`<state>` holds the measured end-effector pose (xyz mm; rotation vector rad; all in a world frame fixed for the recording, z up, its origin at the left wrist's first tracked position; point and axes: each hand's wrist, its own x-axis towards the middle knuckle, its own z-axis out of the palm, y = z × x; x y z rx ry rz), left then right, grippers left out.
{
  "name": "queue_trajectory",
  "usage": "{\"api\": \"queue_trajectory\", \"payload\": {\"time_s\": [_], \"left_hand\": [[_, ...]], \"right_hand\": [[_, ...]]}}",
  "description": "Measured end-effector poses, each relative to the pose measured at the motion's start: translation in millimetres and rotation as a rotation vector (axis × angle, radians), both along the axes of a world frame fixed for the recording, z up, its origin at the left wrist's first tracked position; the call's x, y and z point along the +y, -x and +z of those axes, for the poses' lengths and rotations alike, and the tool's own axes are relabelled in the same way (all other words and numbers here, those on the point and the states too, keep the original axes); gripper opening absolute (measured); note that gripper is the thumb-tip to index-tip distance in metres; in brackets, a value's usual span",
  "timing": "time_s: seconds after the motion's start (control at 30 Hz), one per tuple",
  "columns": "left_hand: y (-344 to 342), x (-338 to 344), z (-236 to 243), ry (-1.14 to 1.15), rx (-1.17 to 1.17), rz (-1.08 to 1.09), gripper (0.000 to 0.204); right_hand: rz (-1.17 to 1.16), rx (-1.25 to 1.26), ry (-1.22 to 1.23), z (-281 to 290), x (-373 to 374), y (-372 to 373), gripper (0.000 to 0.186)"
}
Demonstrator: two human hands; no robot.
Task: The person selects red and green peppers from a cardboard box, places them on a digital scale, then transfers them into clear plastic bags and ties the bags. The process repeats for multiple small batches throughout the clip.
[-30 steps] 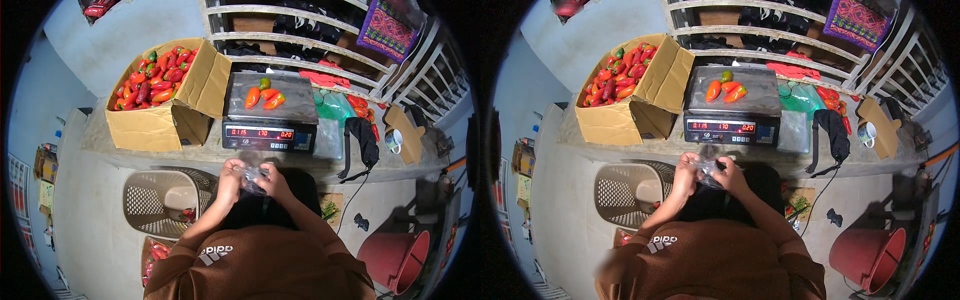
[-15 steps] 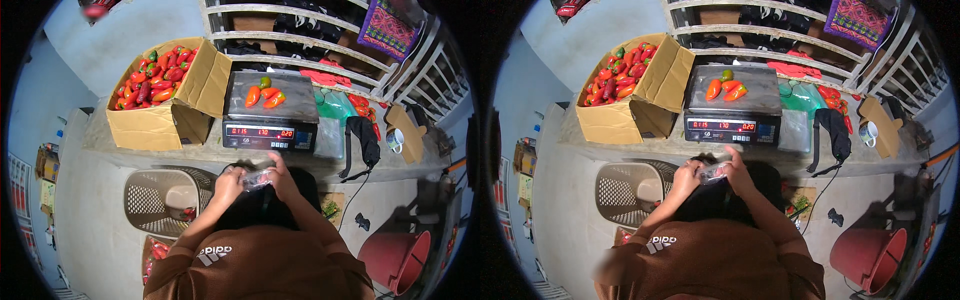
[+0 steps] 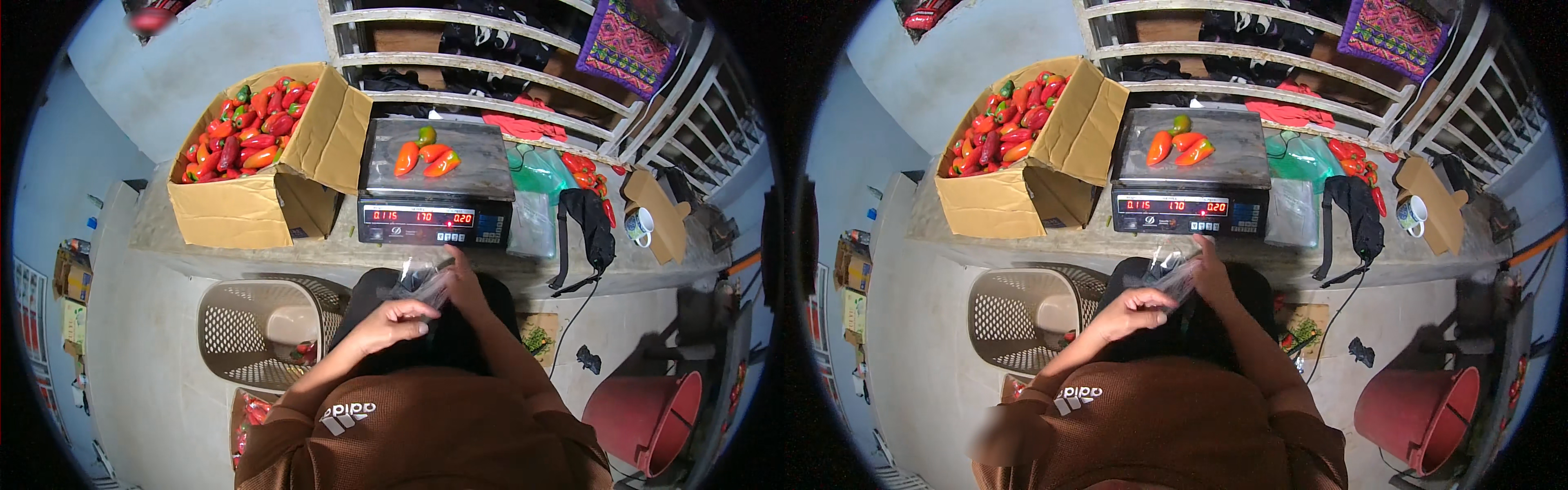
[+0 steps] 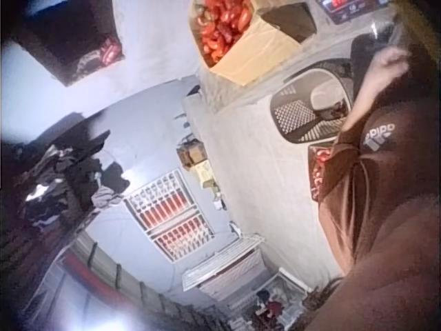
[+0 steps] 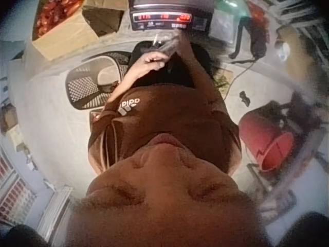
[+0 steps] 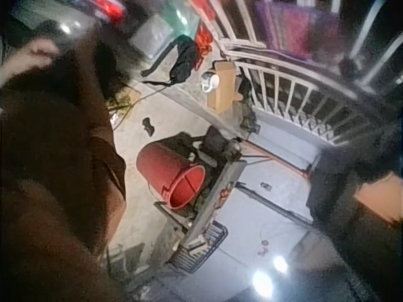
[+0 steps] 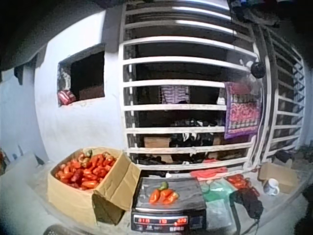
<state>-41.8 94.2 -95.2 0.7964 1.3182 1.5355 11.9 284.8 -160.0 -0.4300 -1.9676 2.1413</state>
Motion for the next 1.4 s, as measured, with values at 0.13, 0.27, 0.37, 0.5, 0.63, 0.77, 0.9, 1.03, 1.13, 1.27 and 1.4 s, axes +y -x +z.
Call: {"api": "queue_trajectory", "payload": {"time_s": [0.13, 0.27, 0.37, 0.5, 0.63, 0.77, 0.9, 1.03, 1.13, 1.27, 1.4], "left_hand": [[33, 6, -53, 0.239, 0.382, 0.373, 0.027], [38, 21, -45, 0.324, 0.855, 0.589, 0.045], [36, 29, -47, 0.400, 1.024, 0.592, 0.051], [30, 34, -47, 0.608, 1.021, 0.449, 0.056], [40, 36, -57, 0.631, 1.007, 0.427, 0.049], [42, 35, -78, 0.505, 0.921, 0.495, 0.038], [42, 37, -82, 0.394, 0.893, 0.547, 0.027], [45, 43, -83, 0.349, 0.980, 0.518, 0.023], [47, 42, -84, 0.410, 1.011, 0.449, 0.025], [48, 40, -85, 0.404, 0.994, 0.462, 0.027], [48, 43, -80, 0.456, 0.986, 0.464, 0.031]], "right_hand": [[0.188, 0.004, 0.776, 32, 1, -14, 0.053], [0.306, -0.093, 0.556, 17, 8, -10, 0.043], [0.192, -0.201, -0.548, 10, 12, 3, 0.046], [-0.159, -0.231, -1.126, 6, -4, 14, 0.050], [-0.039, -0.343, -1.476, 14, 3, 16, 0.038], [0.261, -0.092, -1.294, 16, 37, 28, 0.045], [0.183, 0.304, -1.164, 39, 83, 90, 0.038], [-0.201, 0.222, -1.486, 60, 107, 155, 0.038], [-0.211, 0.130, -1.559, 67, 112, 166, 0.035], [-0.097, 0.076, -1.684, 69, 120, 156, 0.033], [0.039, 0.230, -1.154, 66, 99, 133, 0.029]]}}
